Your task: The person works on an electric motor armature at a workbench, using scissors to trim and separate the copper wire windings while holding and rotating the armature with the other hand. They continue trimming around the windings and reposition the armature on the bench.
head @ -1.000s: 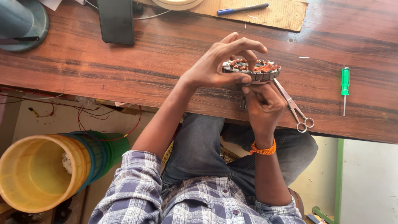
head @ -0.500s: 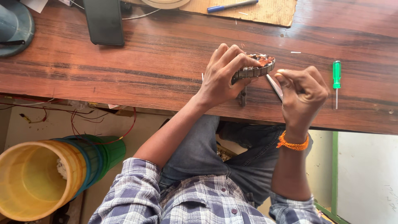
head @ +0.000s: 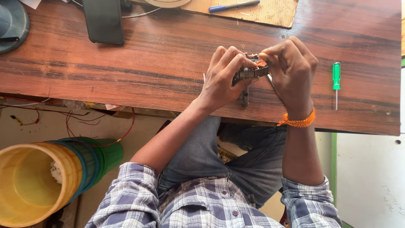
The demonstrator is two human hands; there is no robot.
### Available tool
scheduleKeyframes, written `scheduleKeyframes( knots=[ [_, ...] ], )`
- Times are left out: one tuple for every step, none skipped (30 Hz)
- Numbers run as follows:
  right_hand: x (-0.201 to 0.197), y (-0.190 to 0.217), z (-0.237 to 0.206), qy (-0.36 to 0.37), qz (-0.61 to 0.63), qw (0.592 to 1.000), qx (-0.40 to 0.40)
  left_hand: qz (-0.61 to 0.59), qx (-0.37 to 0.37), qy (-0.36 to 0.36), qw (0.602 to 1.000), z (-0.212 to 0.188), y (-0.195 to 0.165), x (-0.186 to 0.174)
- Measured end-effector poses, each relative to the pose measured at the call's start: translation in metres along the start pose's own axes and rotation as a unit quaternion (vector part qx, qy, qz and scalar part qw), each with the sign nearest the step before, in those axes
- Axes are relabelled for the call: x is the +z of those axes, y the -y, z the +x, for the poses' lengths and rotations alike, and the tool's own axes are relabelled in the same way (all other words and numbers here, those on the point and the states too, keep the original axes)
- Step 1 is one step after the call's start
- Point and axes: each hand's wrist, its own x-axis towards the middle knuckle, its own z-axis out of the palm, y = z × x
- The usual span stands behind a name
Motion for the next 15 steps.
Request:
scheduleKeyframes(
  knots=[
    [0.001,0.000,0.004,0.005,0.008,1.000,0.001,0.000,0.018,0.004,1.000,0.001,0.001,-0.002],
    [0.004,0.000,0.007,0.009,0.015,1.000,0.003,0.000,0.036,0.009,0.999,0.001,0.003,-0.006],
    [0.005,0.000,0.009,0.014,0.023,1.000,0.003,-0.001,0.054,0.013,0.998,0.003,0.006,-0.008],
    [0.006,0.001,0.012,0.013,0.012,1.000,0.001,-0.113,-0.004,0.036,0.993,0.004,0.008,-0.011],
    [0.007,0.001,0.014,0.012,0.002,1.000,-0.001,-0.223,-0.061,0.059,0.971,0.007,0.012,-0.014],
    [0.008,0.002,0.015,0.011,-0.008,1.000,-0.001,-0.329,-0.118,0.082,0.933,0.009,0.015,-0.015],
    [0.009,0.002,0.016,0.011,0.022,1.000,-0.003,-0.393,-0.158,0.099,0.900,0.014,0.020,-0.014],
    [0.009,0.002,0.017,0.011,0.051,0.999,-0.004,-0.455,-0.198,0.114,0.861,0.021,0.025,-0.013],
    [0.009,0.003,0.018,0.011,0.080,0.997,-0.005,-0.514,-0.235,0.128,0.815,0.026,0.029,-0.012],
    [0.010,0.003,0.018,0.002,0.051,0.999,0.007,-0.513,-0.228,0.145,0.815,0.030,0.033,-0.012],
    [0.009,0.005,0.018,-0.006,0.022,1.000,0.018,-0.511,-0.222,0.161,0.815,0.033,0.036,-0.011],
    [0.009,0.006,0.017,-0.016,-0.007,0.999,0.030,-0.508,-0.214,0.178,0.815,0.035,0.039,-0.011],
    [0.010,0.009,0.016,-0.021,-0.013,0.999,0.020,-0.499,-0.165,0.178,0.832,0.037,0.041,-0.012],
    [0.010,0.012,0.014,-0.027,-0.018,0.999,0.011,-0.488,-0.116,0.179,0.846,0.038,0.043,-0.014],
    [0.010,0.016,0.011,-0.033,-0.022,0.999,0.001,-0.477,-0.067,0.180,0.858,0.037,0.044,-0.016]
  ],
)
